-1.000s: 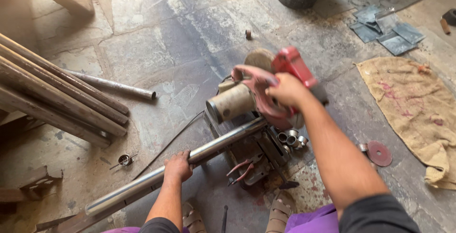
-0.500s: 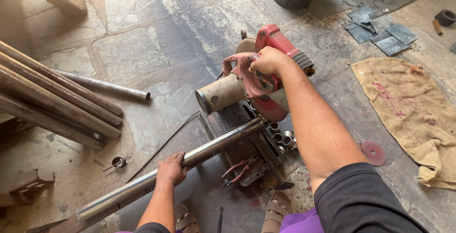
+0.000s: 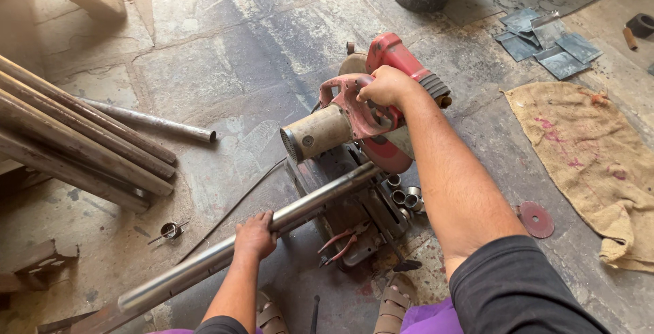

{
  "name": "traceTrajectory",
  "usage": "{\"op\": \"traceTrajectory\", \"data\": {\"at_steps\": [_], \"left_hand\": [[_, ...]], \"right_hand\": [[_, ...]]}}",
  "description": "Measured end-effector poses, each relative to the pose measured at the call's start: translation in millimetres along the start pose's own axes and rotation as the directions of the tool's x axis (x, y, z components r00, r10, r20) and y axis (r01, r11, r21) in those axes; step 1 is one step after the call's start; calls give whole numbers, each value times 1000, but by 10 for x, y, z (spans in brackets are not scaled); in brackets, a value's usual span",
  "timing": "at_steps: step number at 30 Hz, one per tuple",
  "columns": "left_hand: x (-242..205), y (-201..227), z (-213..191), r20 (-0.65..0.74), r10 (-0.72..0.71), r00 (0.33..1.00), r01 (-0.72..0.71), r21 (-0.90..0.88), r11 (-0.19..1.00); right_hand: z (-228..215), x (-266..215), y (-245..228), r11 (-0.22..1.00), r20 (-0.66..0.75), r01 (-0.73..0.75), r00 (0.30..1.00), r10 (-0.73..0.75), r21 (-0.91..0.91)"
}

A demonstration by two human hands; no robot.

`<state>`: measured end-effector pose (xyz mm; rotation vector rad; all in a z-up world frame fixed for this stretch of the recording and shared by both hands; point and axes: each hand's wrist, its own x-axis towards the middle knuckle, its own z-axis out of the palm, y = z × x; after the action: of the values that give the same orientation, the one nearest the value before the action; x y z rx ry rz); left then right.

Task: The person uses a red angle grinder to cut a long metal pipe clamped in a vise. Sparks fly as the blade cuts through the metal. The person holds the pipe steady with one hand while operating the grinder with the other.

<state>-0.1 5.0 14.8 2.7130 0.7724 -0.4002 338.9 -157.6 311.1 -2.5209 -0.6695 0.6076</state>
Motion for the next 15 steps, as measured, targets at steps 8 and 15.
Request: {"op": "traceTrajectory", "data": {"at_steps": [8, 15], "left_hand": [[50, -26, 104, 41, -5, 999, 3, 40, 999], [58, -236, 151, 77, -35, 996, 33, 29, 999]], "right_hand": [[-6, 9, -18, 1000, -5, -1, 1000, 1, -21], [-35, -57, -74, 999, 35, -24, 999, 22, 49]]}}
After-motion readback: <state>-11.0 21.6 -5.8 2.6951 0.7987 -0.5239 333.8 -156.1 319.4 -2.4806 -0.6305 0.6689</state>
